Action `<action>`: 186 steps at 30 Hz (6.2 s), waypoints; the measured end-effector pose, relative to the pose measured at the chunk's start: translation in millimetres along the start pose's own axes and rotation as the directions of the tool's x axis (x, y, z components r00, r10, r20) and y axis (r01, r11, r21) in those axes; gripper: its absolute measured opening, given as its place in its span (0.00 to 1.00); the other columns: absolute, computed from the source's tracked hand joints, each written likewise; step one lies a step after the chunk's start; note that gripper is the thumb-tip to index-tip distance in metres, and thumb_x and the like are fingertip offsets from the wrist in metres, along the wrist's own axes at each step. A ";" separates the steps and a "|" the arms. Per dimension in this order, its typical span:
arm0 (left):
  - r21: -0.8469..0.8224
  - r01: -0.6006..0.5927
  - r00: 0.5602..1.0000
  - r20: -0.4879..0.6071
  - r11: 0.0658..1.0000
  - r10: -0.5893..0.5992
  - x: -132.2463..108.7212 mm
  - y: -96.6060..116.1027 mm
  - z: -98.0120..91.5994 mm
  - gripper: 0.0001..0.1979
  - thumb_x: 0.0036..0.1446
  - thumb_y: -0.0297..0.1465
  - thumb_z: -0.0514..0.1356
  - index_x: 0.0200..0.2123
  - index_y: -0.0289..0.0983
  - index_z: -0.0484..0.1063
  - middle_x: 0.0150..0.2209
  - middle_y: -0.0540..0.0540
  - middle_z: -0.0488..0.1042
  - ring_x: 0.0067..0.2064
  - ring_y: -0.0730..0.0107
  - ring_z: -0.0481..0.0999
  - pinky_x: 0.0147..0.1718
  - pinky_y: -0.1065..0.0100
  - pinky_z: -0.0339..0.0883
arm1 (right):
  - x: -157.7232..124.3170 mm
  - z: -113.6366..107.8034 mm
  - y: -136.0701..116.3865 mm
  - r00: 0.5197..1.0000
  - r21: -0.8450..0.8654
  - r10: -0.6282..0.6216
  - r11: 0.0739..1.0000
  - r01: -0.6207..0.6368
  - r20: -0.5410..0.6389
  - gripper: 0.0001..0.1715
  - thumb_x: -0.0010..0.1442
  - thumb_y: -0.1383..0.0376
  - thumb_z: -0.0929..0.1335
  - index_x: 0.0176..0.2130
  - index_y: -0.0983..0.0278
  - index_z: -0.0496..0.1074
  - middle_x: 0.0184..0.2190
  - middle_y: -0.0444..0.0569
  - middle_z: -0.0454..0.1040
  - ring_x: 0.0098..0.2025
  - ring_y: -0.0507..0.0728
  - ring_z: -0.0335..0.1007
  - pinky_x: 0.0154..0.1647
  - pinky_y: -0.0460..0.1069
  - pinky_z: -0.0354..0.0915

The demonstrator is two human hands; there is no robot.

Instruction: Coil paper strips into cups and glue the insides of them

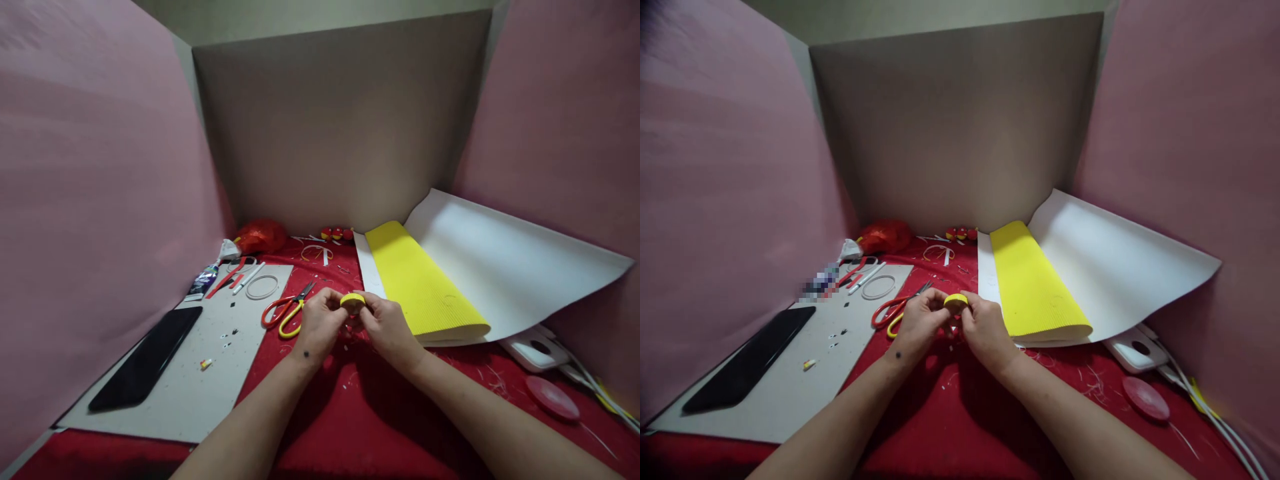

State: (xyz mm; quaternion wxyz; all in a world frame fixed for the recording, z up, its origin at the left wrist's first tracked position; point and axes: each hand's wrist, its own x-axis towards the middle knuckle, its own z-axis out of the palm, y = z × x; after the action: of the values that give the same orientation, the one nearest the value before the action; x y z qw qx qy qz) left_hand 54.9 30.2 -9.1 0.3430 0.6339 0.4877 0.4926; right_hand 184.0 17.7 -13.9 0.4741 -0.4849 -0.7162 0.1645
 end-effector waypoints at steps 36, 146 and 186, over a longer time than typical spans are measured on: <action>0.110 -0.119 0.993 -0.014 0.987 0.121 -1.6 -0.1 1.1 0.05 0.50 0.33 0.58 0.29 0.37 0.68 0.24 0.51 0.73 0.23 0.72 0.71 0.24 0.72 0.64 | -0.2 2.0 0.0 0.992 -0.076 -0.086 0.994 0.078 -0.097 0.19 0.53 0.74 0.59 0.42 0.68 0.73 0.32 0.52 0.78 0.30 0.54 0.73 0.33 0.46 0.67; 0.294 -0.136 0.990 0.007 0.946 0.140 -4.0 5.1 1.4 0.07 0.51 0.28 0.51 0.34 0.37 0.66 0.27 0.49 0.73 0.27 0.68 0.72 0.27 0.71 0.62 | 0.2 3.2 -1.5 0.994 -0.323 -0.103 0.942 0.088 -0.032 0.23 0.55 0.74 0.58 0.49 0.74 0.68 0.35 0.58 0.76 0.34 0.57 0.73 0.36 0.49 0.65; 0.404 -0.168 0.983 0.002 0.899 0.182 -3.5 2.3 3.6 0.05 0.52 0.28 0.52 0.33 0.38 0.64 0.25 0.49 0.72 0.27 0.66 0.72 0.27 0.69 0.61 | 2.0 1.7 -3.2 1.000 -0.235 -0.007 0.972 0.007 -0.002 0.20 0.54 0.75 0.59 0.45 0.71 0.71 0.32 0.55 0.77 0.31 0.56 0.72 0.33 0.47 0.63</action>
State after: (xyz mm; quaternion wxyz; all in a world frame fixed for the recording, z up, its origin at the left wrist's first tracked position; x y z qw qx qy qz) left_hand 58.9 26.4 -8.9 0.1507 0.7230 0.5257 0.4220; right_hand 180.7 18.3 -11.5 0.4150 -0.5354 -0.7316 0.0761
